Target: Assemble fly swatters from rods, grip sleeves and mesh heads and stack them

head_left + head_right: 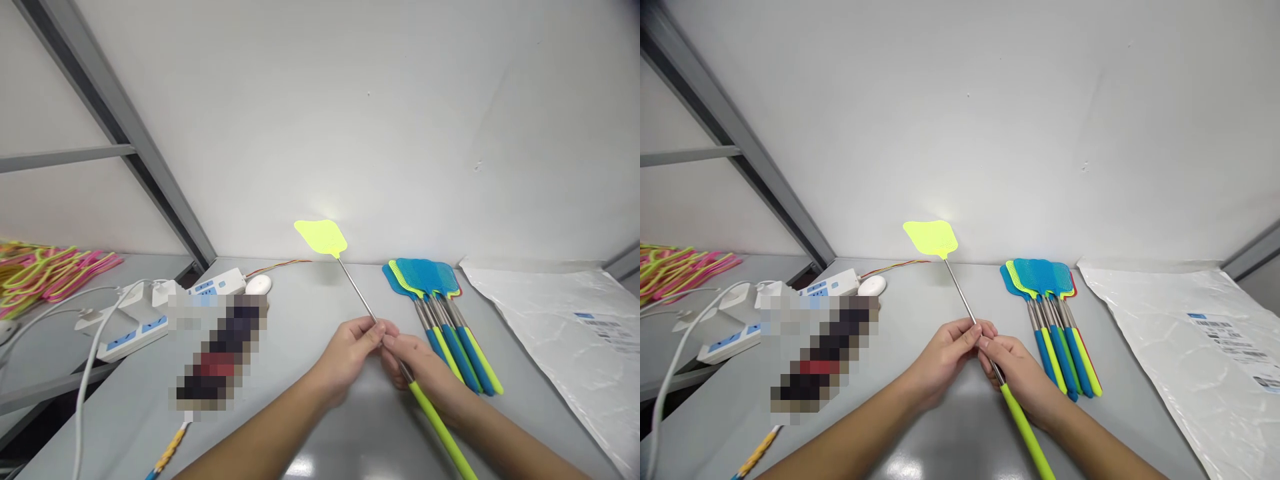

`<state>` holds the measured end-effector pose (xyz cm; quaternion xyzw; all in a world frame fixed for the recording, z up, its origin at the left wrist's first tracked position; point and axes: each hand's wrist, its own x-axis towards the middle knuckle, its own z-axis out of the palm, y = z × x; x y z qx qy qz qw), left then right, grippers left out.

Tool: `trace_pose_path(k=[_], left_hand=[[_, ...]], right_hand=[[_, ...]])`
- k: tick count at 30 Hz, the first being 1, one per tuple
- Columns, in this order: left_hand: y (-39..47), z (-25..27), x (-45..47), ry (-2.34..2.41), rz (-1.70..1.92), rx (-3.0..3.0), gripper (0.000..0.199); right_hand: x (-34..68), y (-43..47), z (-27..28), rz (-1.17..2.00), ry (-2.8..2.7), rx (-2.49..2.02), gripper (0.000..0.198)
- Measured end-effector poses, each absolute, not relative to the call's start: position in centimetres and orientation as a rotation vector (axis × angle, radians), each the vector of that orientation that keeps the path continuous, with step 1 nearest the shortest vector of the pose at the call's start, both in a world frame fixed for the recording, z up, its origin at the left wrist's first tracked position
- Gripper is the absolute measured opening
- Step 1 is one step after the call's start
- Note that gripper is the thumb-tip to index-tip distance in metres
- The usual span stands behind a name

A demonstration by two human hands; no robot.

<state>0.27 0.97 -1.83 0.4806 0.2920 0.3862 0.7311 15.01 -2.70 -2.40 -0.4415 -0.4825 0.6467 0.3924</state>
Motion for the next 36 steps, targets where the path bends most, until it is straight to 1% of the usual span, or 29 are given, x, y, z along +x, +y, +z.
trace_pose_path(k=[8, 14, 19, 25, 31, 36], left_hand=[[1.4, -1.1, -0.1, 0.71, 1.031, 1.069, 0.026], [4.2, 0.1, -2.5, 0.786, 1.393, 0.887, 0.021], [4.3, 0.6, -2.9, 0.761, 1.483, 0.893, 0.019], [1.7, -0.1, -1.4, 0.823, 1.47, 1.046, 0.027], [-1.1, -0.3, 0.4, 0.682, 1.154, 1.38, 0.032], [-1.6, 0.0, 0.8, 0.687, 1.223, 1.379, 0.034]], right_hand=[[15.1, -2.5, -2.3, 1.808, -1.163, -0.963, 0.043], [15.0, -3.0, -1.9, 1.723, -1.378, -1.016, 0.041], [15.3, -2.9, -1.4, 1.676, -1.534, -1.06, 0.042], [16.4, -3.2, -0.6, 1.572, -1.761, -1.153, 0.044], [17.2, -3.3, -0.2, 1.543, -1.77, -1.108, 0.044], [17.4, -3.0, -0.1, 1.562, -1.713, -1.112, 0.042]])
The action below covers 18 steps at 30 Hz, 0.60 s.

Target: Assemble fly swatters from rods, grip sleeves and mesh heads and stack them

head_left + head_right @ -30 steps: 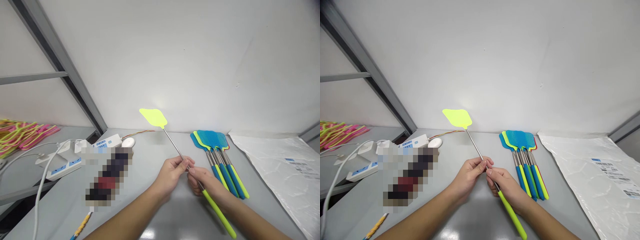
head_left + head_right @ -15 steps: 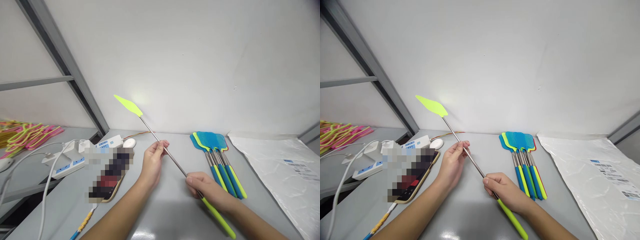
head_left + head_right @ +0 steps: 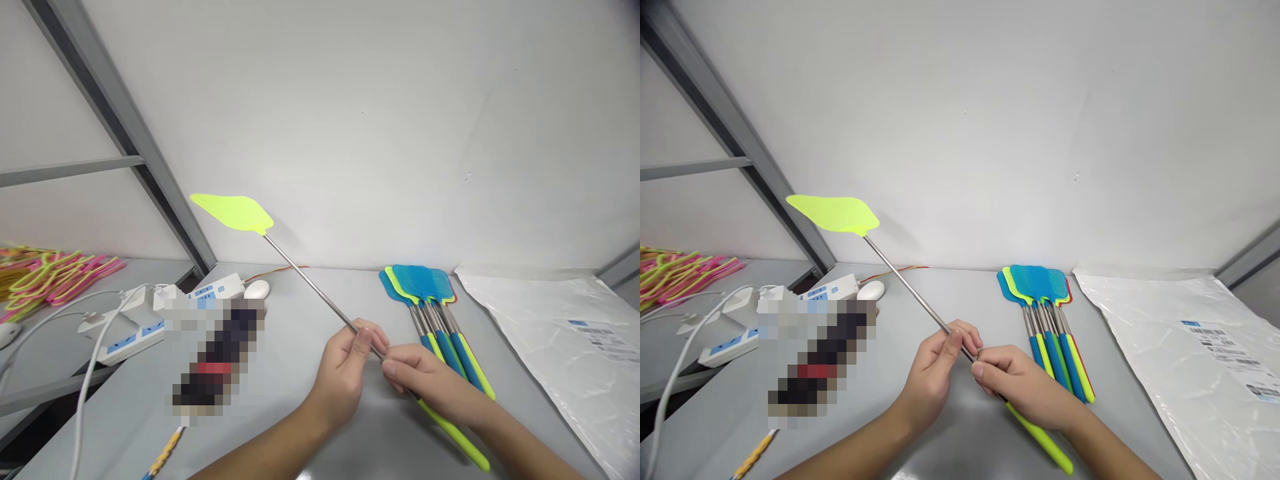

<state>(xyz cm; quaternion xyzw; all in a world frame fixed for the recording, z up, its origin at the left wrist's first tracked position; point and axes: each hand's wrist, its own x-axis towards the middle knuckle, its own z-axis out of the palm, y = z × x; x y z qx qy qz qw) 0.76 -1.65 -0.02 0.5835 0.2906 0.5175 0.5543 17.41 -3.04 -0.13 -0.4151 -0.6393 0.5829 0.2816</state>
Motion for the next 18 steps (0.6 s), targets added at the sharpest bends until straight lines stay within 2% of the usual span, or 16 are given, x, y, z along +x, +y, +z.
trace_pose_path(k=[9, 18], left_hand=[[-1.2, 0.8, 0.3, 0.692, 1.303, 1.344, 0.034], [0.6, 1.6, -1.3, 0.676, 1.44, 1.291, 0.032]], right_hand=[[17.2, -2.9, 0.8, 1.631, -1.699, -1.094, 0.042], [18.2, -2.7, 2.6, 1.426, -1.99, -1.242, 0.042]])
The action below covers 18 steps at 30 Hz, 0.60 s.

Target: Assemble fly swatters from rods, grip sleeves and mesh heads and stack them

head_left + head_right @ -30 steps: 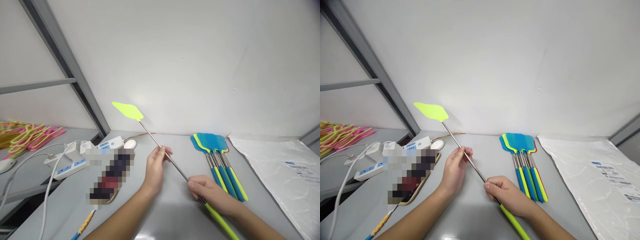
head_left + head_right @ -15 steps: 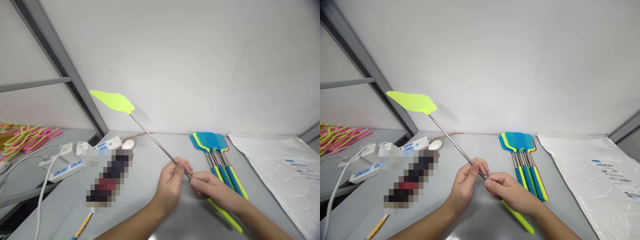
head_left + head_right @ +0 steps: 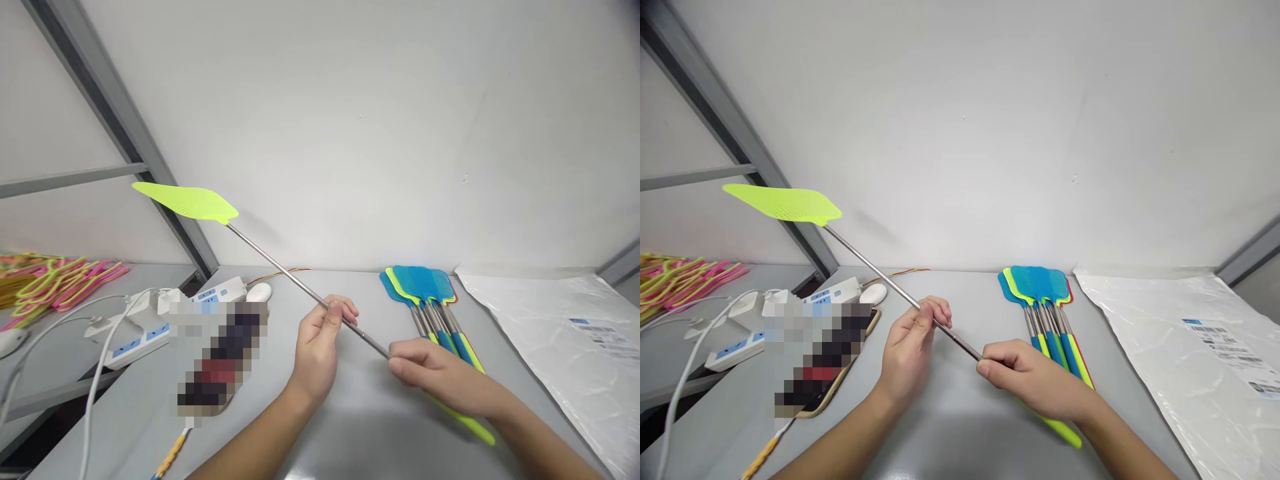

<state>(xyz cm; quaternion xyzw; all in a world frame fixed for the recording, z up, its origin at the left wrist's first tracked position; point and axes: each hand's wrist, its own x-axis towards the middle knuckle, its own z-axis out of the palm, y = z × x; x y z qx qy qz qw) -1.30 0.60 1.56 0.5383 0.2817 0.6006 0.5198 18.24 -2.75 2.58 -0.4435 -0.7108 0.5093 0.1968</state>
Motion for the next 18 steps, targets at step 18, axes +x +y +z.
trace_pose_path(k=[18], left_hand=[[0.9, 3.0, 0.1, 0.637, 0.758, 1.681, 0.039]], right_hand=[[19.6, -5.0, 5.4, 0.432, -2.24, -1.545, 0.033]])
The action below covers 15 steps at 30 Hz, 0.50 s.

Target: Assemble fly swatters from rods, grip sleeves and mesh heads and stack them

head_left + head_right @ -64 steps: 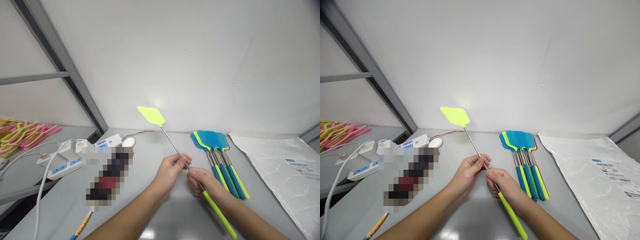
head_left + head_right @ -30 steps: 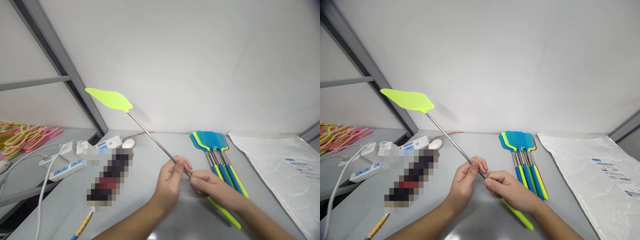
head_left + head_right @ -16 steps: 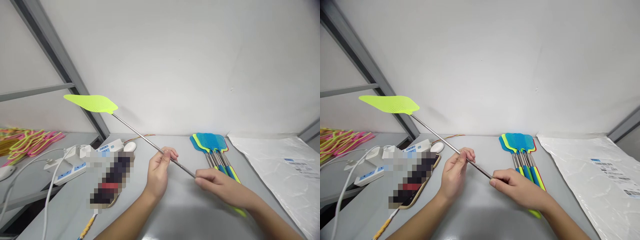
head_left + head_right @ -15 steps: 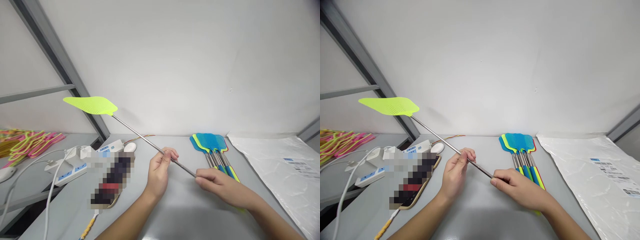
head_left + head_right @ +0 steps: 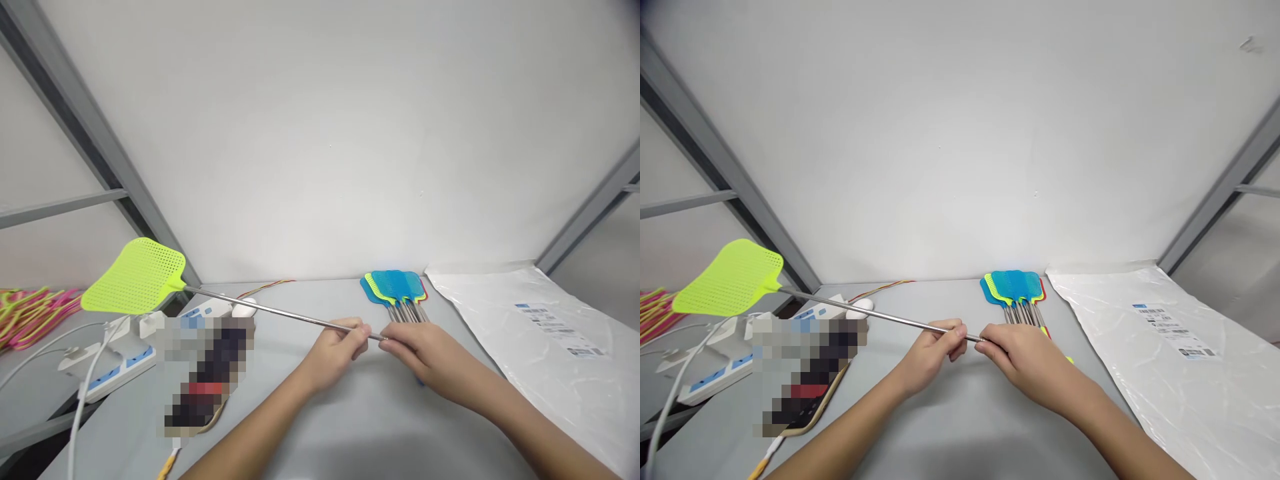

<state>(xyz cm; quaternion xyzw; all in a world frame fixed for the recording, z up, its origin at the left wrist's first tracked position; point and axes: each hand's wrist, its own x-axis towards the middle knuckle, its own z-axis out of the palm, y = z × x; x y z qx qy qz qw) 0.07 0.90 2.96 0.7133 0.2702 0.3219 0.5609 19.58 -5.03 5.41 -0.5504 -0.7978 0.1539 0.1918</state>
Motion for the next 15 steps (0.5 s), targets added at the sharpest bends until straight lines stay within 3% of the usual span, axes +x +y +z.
trace_pose_path(k=[5, 15], left_hand=[[0.8, 2.7, 0.6, 0.679, 0.824, 1.58, 0.039], [4.0, 3.7, -0.9, 0.719, 1.078, 1.438, 0.036]], right_hand=[[19.8, -4.9, 4.4, 0.248, -2.285, -1.548, 0.032], [25.3, -6.3, 3.3, 0.276, -2.213, -1.636, 0.034]])
